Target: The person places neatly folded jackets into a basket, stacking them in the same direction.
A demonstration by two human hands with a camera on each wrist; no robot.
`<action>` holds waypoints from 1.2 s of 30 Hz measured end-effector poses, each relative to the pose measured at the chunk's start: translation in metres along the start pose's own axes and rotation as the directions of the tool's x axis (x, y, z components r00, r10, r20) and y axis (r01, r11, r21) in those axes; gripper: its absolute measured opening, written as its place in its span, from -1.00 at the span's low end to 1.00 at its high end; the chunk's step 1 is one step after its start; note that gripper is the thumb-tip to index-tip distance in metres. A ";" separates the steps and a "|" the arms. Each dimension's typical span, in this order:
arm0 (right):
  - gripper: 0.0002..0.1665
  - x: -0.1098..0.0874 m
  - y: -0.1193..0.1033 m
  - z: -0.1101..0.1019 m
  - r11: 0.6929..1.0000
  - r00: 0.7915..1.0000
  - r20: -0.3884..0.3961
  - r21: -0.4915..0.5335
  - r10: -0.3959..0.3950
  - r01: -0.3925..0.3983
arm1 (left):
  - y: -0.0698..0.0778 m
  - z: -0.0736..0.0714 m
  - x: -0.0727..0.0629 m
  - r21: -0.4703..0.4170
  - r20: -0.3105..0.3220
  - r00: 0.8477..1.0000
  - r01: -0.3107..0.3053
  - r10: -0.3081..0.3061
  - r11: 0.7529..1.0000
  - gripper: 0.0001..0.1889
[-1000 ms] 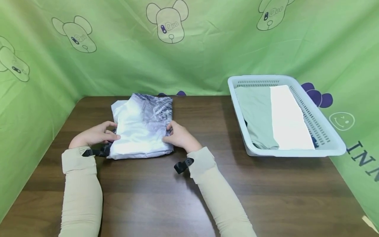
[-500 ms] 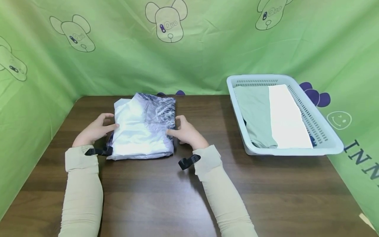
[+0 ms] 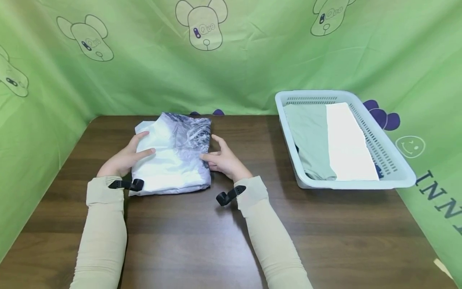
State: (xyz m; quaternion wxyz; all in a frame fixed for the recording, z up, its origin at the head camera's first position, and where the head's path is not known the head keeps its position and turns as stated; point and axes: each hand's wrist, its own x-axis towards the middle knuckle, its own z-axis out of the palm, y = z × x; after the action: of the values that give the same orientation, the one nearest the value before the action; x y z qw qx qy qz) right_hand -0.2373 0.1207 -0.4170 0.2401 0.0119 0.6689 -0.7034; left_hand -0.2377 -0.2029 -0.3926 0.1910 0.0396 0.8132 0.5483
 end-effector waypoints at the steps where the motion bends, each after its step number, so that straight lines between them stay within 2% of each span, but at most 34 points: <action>1: 0.07 0.000 0.001 0.000 1.000 1.000 0.008 0.016 -0.001 0.001 | -0.001 0.001 0.001 -0.021 0.008 1.000 0.002 -0.001 1.000 -0.11; 6: 0.03 0.001 0.005 -0.001 0.998 0.999 0.038 0.056 -0.005 0.003 | -0.002 0.007 0.005 -0.106 0.042 0.999 -0.008 0.012 0.994 -0.12; 9: 0.03 0.002 0.007 -0.001 0.999 0.998 0.057 0.051 -0.014 0.011 | -0.003 0.012 0.008 -0.143 0.064 0.997 -0.037 0.046 0.989 -0.12; 14: 0.09 0.005 0.011 -0.002 0.994 0.991 0.088 0.030 -0.103 0.101 | -0.004 0.019 0.013 -0.163 0.108 0.990 -0.067 0.085 0.984 -0.12; 18: 0.15 0.008 0.015 -0.002 0.981 0.976 0.096 -0.005 -0.194 0.195 | -0.003 0.021 0.014 -0.150 0.128 0.988 -0.070 0.089 0.986 -0.10; 22: 0.21 0.009 0.016 -0.002 0.969 0.965 0.101 -0.034 -0.241 0.246 | -0.005 0.022 0.016 -0.123 0.143 0.984 -0.088 0.105 0.989 -0.11; 29: 0.17 0.010 0.018 -0.004 0.958 0.956 0.110 -0.066 -0.271 0.279 | -0.005 0.025 0.019 -0.052 0.179 0.975 -0.121 0.128 0.991 -0.11; 36: 0.18 0.011 0.019 -0.004 0.960 0.955 0.122 -0.033 -0.271 0.277 | -0.004 0.027 0.019 -0.035 0.199 0.970 -0.139 0.143 0.990 -0.08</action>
State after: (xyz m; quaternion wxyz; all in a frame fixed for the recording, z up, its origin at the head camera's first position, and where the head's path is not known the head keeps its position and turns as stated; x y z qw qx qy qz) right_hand -0.2412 0.1215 -0.4389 0.1791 -0.1281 0.6661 -0.7126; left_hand -0.2447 -0.1758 -0.4099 0.2330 0.1503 0.7793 0.5620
